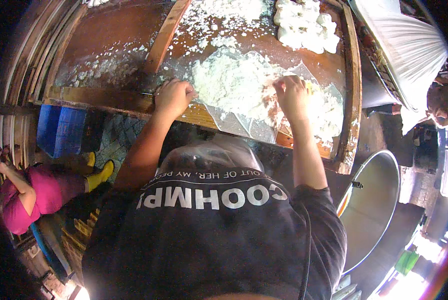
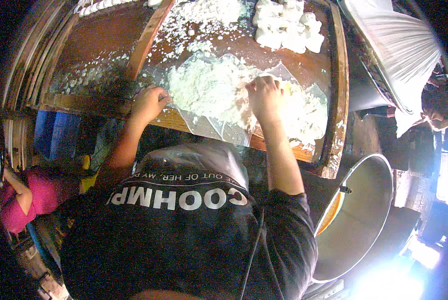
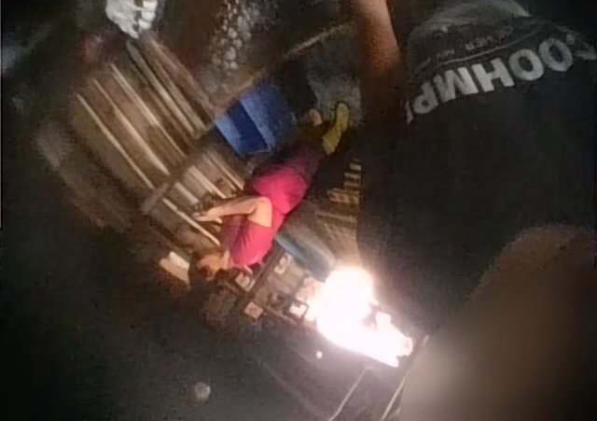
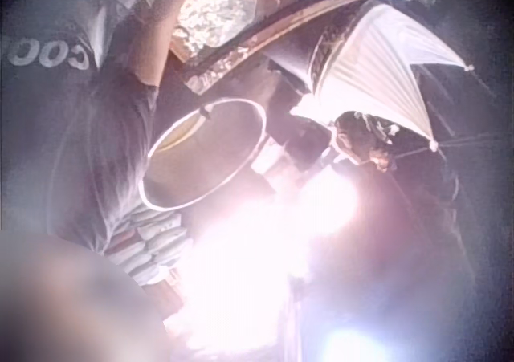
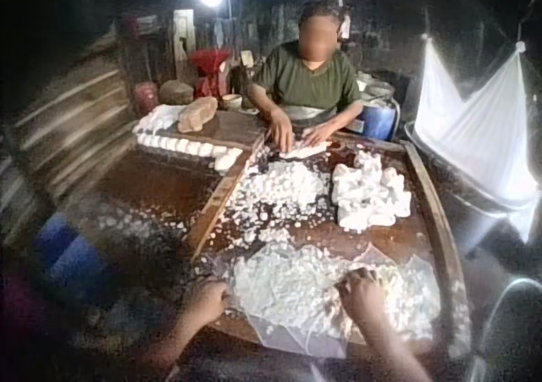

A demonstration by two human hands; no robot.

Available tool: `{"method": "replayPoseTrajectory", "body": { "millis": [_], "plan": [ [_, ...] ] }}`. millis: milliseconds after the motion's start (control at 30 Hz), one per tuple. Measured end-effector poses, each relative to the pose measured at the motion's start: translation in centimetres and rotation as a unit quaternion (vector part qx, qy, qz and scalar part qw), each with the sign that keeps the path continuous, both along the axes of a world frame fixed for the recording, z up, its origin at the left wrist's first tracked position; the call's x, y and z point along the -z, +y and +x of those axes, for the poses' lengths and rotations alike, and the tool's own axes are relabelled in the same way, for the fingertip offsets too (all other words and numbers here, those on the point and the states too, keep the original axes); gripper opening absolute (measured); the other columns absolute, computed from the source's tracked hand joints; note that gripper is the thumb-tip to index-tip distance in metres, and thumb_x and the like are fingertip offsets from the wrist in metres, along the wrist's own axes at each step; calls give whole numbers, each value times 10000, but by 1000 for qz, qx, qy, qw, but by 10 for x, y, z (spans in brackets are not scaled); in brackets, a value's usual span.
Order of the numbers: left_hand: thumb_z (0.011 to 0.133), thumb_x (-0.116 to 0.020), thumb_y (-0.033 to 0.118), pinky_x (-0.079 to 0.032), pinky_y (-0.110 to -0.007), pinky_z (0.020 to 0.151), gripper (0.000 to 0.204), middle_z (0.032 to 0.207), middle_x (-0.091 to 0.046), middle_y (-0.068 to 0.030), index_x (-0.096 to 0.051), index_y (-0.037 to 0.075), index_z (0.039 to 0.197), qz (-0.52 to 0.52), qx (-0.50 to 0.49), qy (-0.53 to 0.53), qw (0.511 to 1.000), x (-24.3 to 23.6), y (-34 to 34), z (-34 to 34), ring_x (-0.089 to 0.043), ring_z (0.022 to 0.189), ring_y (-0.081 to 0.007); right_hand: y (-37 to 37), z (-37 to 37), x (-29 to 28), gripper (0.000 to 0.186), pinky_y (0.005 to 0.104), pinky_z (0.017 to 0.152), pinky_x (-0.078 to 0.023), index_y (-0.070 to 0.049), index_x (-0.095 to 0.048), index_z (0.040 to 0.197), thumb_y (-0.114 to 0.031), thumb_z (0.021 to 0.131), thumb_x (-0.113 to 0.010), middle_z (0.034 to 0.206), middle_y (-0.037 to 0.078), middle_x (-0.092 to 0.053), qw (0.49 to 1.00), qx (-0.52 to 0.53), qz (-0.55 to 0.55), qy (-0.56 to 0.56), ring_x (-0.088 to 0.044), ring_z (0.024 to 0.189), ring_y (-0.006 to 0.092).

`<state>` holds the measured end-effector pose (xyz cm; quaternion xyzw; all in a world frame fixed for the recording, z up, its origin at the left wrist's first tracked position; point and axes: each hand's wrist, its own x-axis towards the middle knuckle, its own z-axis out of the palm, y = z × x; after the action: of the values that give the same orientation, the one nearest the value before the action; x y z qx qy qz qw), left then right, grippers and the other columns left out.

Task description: The person scoops white curd-like material from a large metal vat using a ladle and transfers it to a wooden table covered in plastic. The person then uses their hands to press and mold the curd into rectangular blocks on the table alongside other workers.

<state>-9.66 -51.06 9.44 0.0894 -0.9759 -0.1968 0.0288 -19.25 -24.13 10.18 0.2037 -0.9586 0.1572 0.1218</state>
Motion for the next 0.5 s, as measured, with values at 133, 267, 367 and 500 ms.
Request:
{"method": "replayPoseTrajectory", "body": {
  "millis": [133, 267, 367, 500],
  "plan": [
    [750, -576, 177, -440, -310, 615, 160, 732, -601, -96, -545, 19, 751, 234, -55, 102, 965, 16, -5, -12, -575, 666, -224, -45, 12, 6, 173, 365, 571, -438, -13, -500, 815, -184, 792, -478, 724, 174, -571, 881, -68, -395, -253, -567, 641, 306],
    [731, -593, 102, -443, -253, 607, 121, 731, -602, -73, -548, 2, 782, 366, -70, 165, 913, -4, -2, -24, -558, 662, -104, -62, 7, 18, 141, 274, 560, -467, 1, -481, 844, -136, 816, -466, 701, 93, -567, 857, -91, -370, -347, -572, 618, 163],
    [722, -592, 99, -448, -258, 634, 132, 767, -602, -77, -564, 15, 821, 441, 16, 222, 870, -5, 27, -34, -561, 686, -114, -17, -11, -13, 100, 255, 506, -452, -13, -511, 788, -111, 784, -495, 684, 83, -579, 775, 17, -528, -348, -568, 562, 146],
    [712, -588, 116, -441, -306, 694, 145, 806, -592, -80, -591, 61, 847, 256, 372, 205, 868, -3, 94, -10, -560, 770, -209, -19, -18, -17, 73, 237, 529, -453, -7, -540, 782, -75, 756, -536, 706, 69, -583, 908, 20, -343, -240, -569, 612, 134]
  ]
}}
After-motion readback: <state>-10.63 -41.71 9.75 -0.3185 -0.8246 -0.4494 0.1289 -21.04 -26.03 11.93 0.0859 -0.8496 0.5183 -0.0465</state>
